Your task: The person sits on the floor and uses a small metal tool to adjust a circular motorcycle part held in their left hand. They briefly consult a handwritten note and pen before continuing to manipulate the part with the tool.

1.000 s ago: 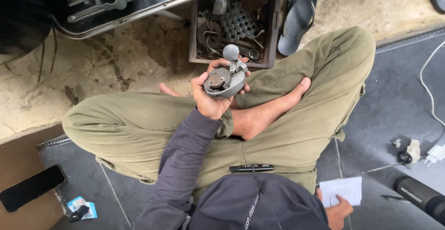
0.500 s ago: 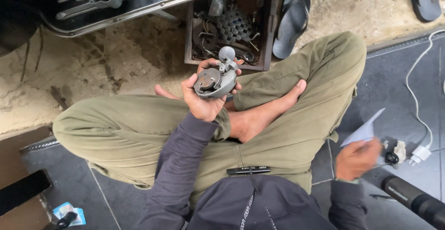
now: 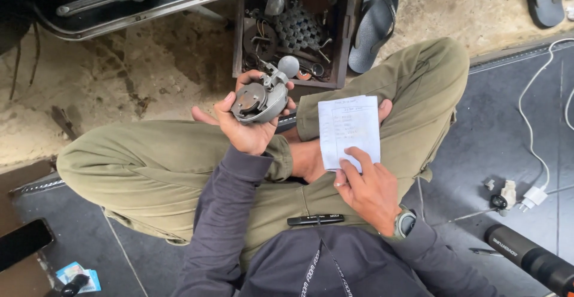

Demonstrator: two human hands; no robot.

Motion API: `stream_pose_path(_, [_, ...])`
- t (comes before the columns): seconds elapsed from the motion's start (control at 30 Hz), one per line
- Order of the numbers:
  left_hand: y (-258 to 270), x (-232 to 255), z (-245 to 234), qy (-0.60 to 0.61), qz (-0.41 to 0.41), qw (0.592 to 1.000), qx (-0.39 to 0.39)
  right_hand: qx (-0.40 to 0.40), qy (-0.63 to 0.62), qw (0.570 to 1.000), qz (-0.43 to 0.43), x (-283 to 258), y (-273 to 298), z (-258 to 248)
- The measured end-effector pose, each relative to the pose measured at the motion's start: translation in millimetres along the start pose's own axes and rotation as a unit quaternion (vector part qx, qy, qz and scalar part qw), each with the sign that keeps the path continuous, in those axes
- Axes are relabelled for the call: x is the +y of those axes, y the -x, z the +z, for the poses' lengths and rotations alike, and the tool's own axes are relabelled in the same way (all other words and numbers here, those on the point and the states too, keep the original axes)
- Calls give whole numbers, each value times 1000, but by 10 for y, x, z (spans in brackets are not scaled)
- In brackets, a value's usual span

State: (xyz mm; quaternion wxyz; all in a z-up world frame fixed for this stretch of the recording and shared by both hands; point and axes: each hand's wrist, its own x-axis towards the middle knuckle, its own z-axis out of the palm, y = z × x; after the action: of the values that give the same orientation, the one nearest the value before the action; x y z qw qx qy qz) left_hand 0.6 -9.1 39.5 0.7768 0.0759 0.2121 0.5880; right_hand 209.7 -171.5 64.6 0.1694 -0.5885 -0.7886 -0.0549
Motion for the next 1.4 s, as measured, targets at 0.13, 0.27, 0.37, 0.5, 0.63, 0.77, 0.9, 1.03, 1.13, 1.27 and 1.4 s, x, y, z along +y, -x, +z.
stream_pose_path(0.13, [49, 35, 145, 4, 29, 999, 11, -23, 4, 999, 21, -63, -84, -103])
stream_pose_path(0.27, [-24, -40, 16, -1, 22, 1000, 12, -30, -11, 998, 47, -34, -94, -218])
stream_pose_path(0.37, [-81, -105, -199, -4, -5, 1000, -6, -36, -44, 996, 63, -4, -181, -336])
stream_pose_path(0.5, [-70, -99, -185, 2, -9, 1000, -3, -37, -112, 988, 103, 247, -396, -456])
stream_pose_path(0.63, [-8, 1, -99, -12, -28, 999, -30, 37, -203, 969, 138, 476, -796, -697])
stream_pose_path(0.77, [33, 79, -42, -39, -55, 997, -41, 154, -373, 886, 228, 636, -949, -650])
stream_pose_path(0.9, [25, 53, -51, -40, -48, 996, -64, 151, -489, 827, 232, 593, -1156, -539])
stream_pose_path(1.03, [28, 36, -59, -41, -45, 995, -73, 112, -463, 825, 304, 394, -1291, -523])
stream_pose_path(1.13, [33, 8, -55, -28, -33, 996, -83, 81, -486, 816, 301, 317, -1309, -498])
stream_pose_path(1.27, [31, 0, -36, -29, -33, 993, -106, 38, -521, 795, 307, 272, -1350, -536])
stream_pose_path(1.4, [49, -49, -32, -34, -26, 995, -93, 32, -535, 797, 279, 312, -1310, -501])
